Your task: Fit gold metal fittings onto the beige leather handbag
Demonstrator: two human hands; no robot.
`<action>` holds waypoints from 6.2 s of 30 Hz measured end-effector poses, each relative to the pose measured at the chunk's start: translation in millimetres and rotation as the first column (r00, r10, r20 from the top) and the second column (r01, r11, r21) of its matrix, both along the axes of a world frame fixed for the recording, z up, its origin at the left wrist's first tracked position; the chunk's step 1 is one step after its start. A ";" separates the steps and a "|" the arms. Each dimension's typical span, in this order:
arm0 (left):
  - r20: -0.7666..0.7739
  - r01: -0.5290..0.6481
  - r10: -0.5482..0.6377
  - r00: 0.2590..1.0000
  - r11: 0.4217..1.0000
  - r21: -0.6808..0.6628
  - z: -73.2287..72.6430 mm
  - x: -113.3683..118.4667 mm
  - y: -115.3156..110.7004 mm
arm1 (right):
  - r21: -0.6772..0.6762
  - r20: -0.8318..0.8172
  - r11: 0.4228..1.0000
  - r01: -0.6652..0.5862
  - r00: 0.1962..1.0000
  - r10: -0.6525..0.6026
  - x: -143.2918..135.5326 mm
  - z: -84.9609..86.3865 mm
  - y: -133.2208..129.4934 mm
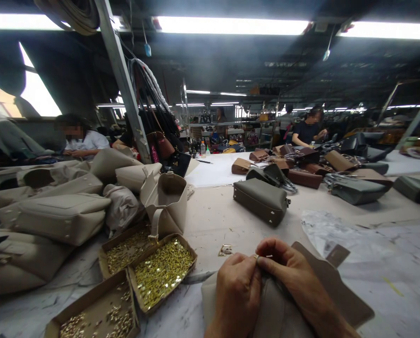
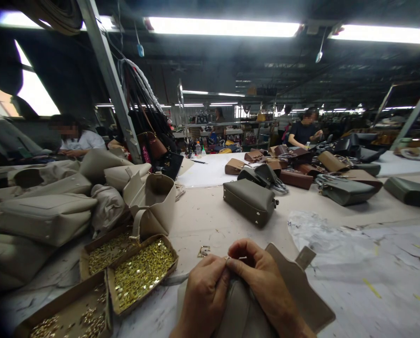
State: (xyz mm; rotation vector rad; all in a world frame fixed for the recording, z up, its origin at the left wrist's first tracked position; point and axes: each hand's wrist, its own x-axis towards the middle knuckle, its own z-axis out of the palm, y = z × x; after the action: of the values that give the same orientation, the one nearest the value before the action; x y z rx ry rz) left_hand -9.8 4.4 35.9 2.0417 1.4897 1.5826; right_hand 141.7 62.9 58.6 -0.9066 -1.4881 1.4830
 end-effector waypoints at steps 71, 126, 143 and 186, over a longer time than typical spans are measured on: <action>-0.019 -0.137 0.144 0.989 0.876 -0.462 21.0 -46.0 -7.3 | 0.547 0.345 0.778 -0.308 0.930 0.125 -17.8 -5.2 1.5; 0.700 0.180 0.240 0.673 0.864 -0.470 -2.3 -37.8 21.4 | 0.558 0.343 0.762 -0.327 0.928 0.147 -21.7 -12.1 31.3; 0.724 0.224 0.215 0.655 0.860 -0.458 1.3 -35.5 20.5 | 0.579 0.299 0.779 -0.239 0.952 0.070 -19.0 -18.7 27.8; 0.689 0.146 0.231 0.687 0.885 -0.442 -0.5 -32.9 19.0 | 0.381 0.417 0.906 -0.185 0.909 0.010 -34.5 -6.4 26.8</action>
State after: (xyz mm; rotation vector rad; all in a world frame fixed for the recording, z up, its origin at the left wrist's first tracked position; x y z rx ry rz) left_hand -42.7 23.4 35.5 0.9164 1.3871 1.5609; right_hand 107.2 89.7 52.2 -0.9179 -2.0873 1.0120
